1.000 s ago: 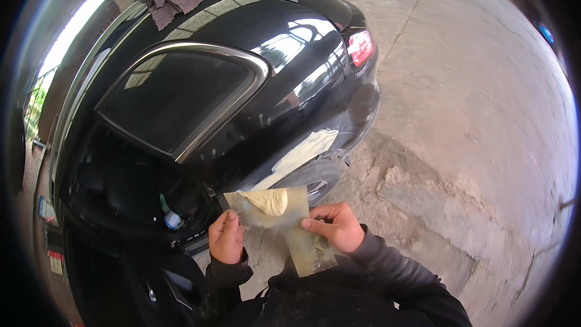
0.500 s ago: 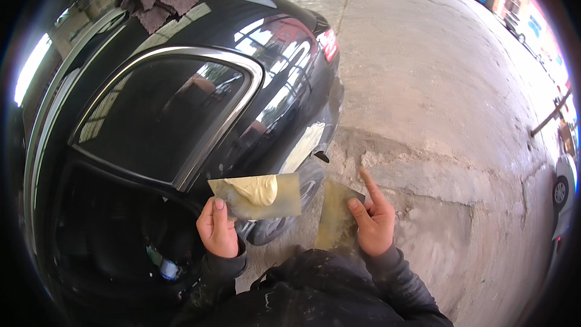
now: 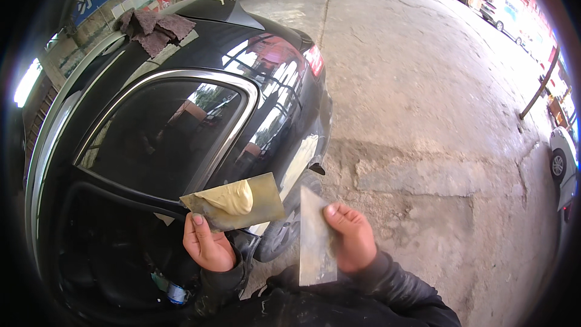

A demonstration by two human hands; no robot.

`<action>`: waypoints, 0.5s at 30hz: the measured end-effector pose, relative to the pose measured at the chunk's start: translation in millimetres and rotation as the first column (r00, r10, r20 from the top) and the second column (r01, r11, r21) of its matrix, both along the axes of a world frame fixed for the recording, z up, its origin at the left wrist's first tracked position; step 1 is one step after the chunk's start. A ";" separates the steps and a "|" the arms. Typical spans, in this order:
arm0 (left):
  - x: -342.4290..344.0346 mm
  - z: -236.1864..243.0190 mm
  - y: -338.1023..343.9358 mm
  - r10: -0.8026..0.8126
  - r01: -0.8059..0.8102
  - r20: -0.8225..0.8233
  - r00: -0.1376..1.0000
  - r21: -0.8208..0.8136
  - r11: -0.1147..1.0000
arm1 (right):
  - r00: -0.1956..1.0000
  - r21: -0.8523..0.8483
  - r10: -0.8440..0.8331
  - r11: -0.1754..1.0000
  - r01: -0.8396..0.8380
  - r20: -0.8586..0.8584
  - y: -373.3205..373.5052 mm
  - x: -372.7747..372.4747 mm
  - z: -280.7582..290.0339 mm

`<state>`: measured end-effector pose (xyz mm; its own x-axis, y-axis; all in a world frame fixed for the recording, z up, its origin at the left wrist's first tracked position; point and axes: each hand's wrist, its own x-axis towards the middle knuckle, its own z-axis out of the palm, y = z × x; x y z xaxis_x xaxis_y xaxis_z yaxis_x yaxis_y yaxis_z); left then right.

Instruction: The person applies beige body filler to the rear quarter panel of a black car using a metal spreader. They repeatedly spread and smooth the filler over the damaged area, working around the wheel arch and lower panel edge.

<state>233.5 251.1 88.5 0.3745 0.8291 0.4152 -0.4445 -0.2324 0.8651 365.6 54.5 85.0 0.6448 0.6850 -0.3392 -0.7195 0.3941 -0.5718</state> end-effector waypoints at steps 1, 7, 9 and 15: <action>-1.4 -0.3 0.9 0.018 -0.018 -0.008 1.000 0.010 1.000 | 0.998 0.023 0.064 0.998 -0.064 -0.029 1.6 -4.9 -1.0; -11.4 -2.2 -4.9 0.035 -0.034 -0.073 0.997 0.017 0.999 | 0.964 0.052 0.231 0.973 -0.226 -0.133 8.2 -16.3 -0.8; -16.1 -1.7 -9.4 0.019 -0.016 -0.127 0.992 0.023 1.000 | 0.970 0.058 0.222 0.974 -0.217 -0.101 9.6 -13.0 3.2; -19.7 -1.5 -16.0 -0.040 0.046 -0.190 0.981 0.025 0.999 | 0.974 0.060 -0.127 0.991 0.117 0.189 11.2 -2.7 14.5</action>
<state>213.8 235.1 87.0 0.4838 0.7991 0.3568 -0.2833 -0.2427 0.9278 362.9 65.7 99.5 0.7743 0.6098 -0.1692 -0.5429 0.5027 -0.6727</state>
